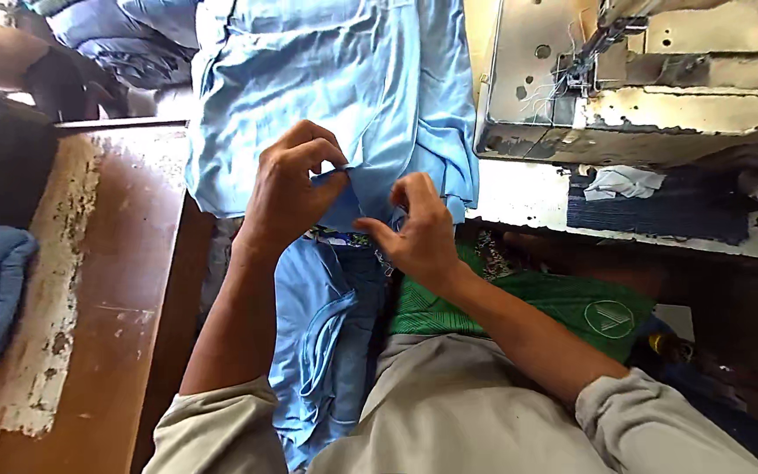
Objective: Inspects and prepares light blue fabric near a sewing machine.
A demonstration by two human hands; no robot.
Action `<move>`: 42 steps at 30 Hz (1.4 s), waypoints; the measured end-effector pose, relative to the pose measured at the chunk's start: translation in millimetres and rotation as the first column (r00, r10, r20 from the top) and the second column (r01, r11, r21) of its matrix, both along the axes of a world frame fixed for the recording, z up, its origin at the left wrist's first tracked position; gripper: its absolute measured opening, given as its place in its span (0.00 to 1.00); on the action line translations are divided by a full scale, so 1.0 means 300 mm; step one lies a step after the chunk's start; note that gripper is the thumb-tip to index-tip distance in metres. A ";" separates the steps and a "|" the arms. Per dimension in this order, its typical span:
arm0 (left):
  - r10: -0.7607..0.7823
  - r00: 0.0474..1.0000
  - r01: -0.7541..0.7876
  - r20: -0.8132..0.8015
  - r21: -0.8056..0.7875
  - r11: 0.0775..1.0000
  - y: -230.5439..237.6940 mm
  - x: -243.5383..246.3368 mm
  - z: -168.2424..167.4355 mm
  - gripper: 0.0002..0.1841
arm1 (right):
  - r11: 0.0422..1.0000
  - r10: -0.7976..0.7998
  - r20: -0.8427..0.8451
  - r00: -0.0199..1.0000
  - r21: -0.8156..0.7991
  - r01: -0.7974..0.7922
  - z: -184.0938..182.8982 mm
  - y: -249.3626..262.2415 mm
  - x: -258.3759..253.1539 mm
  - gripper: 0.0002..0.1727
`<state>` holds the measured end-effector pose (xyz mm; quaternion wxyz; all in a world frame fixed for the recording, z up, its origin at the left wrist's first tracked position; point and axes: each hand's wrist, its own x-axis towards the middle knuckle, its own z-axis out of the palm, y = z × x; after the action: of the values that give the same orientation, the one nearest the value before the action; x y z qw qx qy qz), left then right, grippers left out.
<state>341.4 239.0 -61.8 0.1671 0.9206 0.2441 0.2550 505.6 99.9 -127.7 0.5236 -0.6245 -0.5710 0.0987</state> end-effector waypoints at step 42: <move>0.003 0.998 0.015 0.066 -0.283 0.959 -0.169 0.330 0.076 0.09 | 0.998 -0.020 -0.333 0.943 -0.059 0.000 0.020 -0.340 0.665 0.09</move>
<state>440.4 188.4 -39.0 0.3060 0.8790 0.2697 0.2470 705.1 -2.2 -121.9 0.5945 -0.6168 -0.4681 0.2169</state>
